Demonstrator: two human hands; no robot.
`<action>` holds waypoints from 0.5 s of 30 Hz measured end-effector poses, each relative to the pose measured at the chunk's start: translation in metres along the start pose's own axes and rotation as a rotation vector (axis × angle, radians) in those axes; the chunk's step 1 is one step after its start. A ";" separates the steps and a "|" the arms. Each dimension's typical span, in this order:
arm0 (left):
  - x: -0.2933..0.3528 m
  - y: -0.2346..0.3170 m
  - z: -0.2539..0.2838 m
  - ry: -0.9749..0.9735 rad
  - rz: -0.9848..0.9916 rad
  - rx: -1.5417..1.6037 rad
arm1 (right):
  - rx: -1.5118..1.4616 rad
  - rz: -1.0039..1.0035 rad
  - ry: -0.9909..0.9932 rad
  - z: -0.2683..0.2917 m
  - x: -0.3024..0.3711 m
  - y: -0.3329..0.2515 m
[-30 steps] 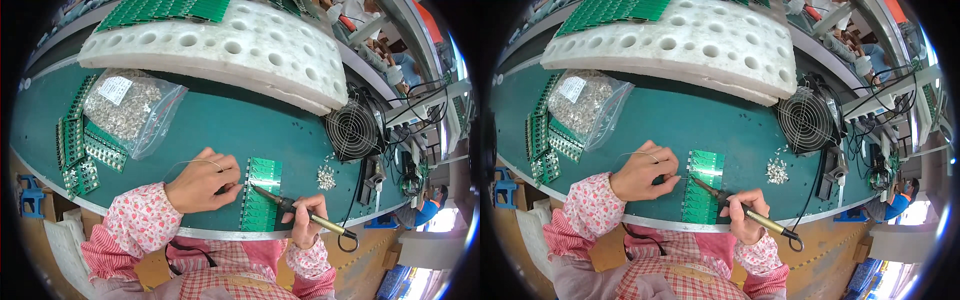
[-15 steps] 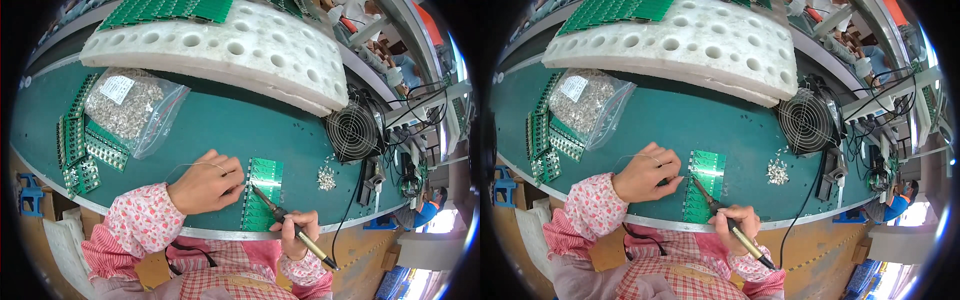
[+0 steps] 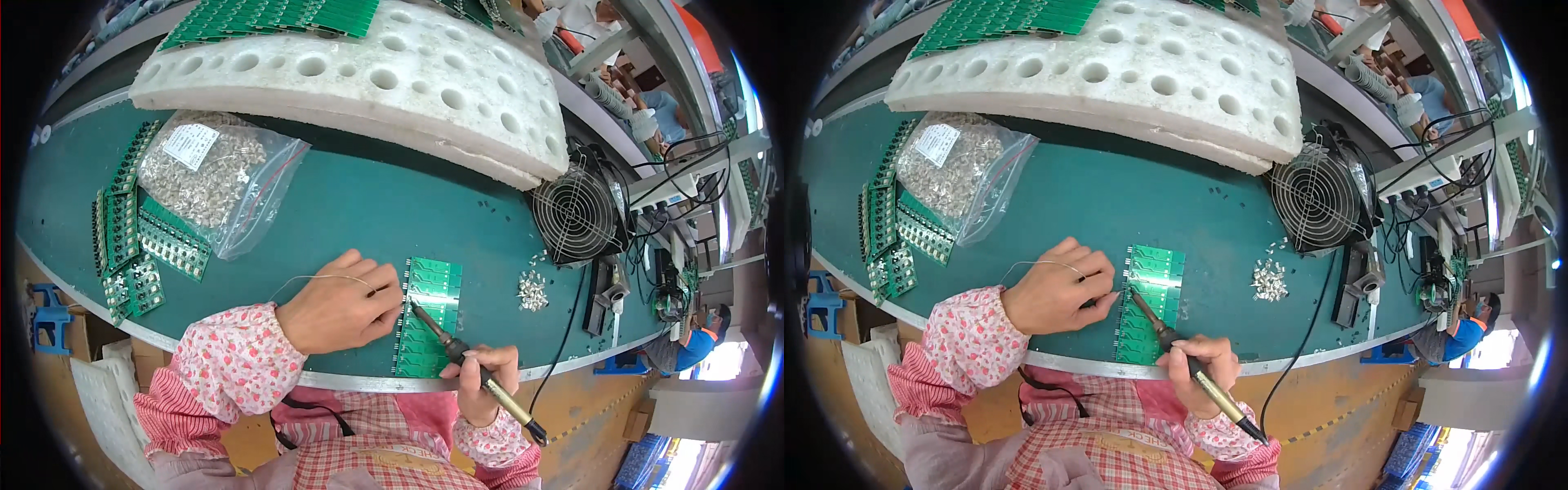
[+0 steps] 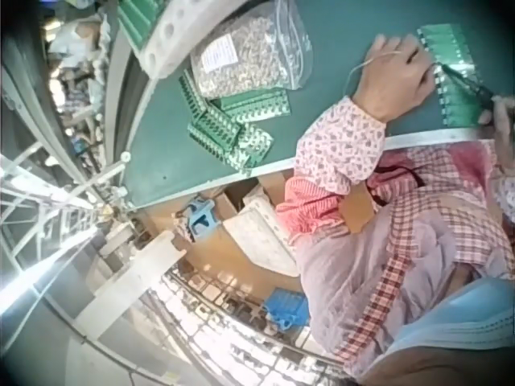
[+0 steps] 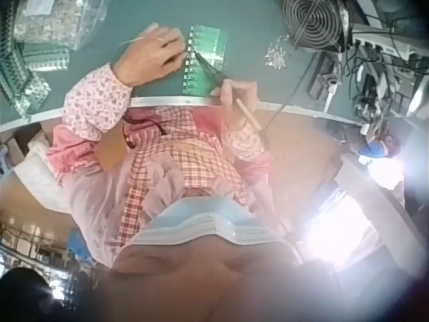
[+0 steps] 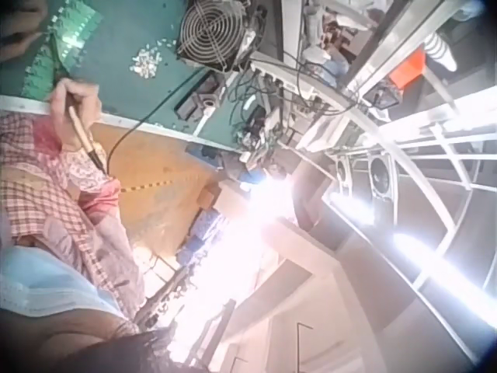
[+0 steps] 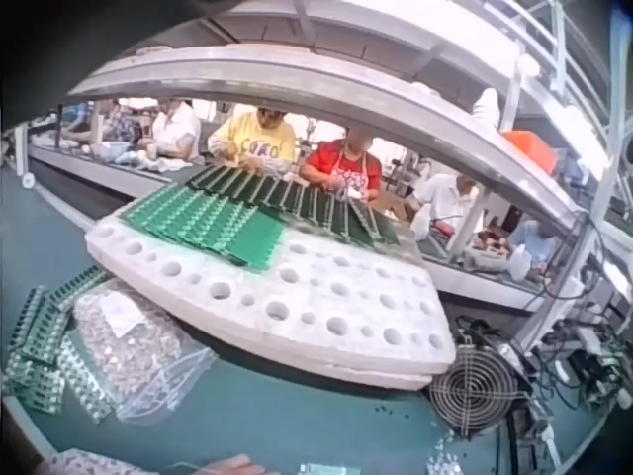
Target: The person inserts small electronic components into a circuit board strip by hand and then solders them onto the board using a soldering iron and solder wire.
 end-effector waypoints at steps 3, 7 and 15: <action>-0.001 -0.003 -0.001 0.013 0.000 0.023 | 0.112 0.177 -0.140 -0.004 -0.005 -0.009; 0.000 -0.004 0.003 0.017 0.020 0.047 | 0.153 0.212 -0.138 -0.003 -0.004 -0.010; -0.001 -0.004 0.003 0.068 0.012 0.082 | 0.032 0.013 0.183 0.017 0.000 0.000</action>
Point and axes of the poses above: each hand's wrist, its own x-axis away from the middle knuckle, its own z-axis out of the back of the hand, y = z × x, the point moved 5 cm from there along -x, towards the middle knuckle, and after that the axes turned 11 degrees about z, right-handed, at the moved point
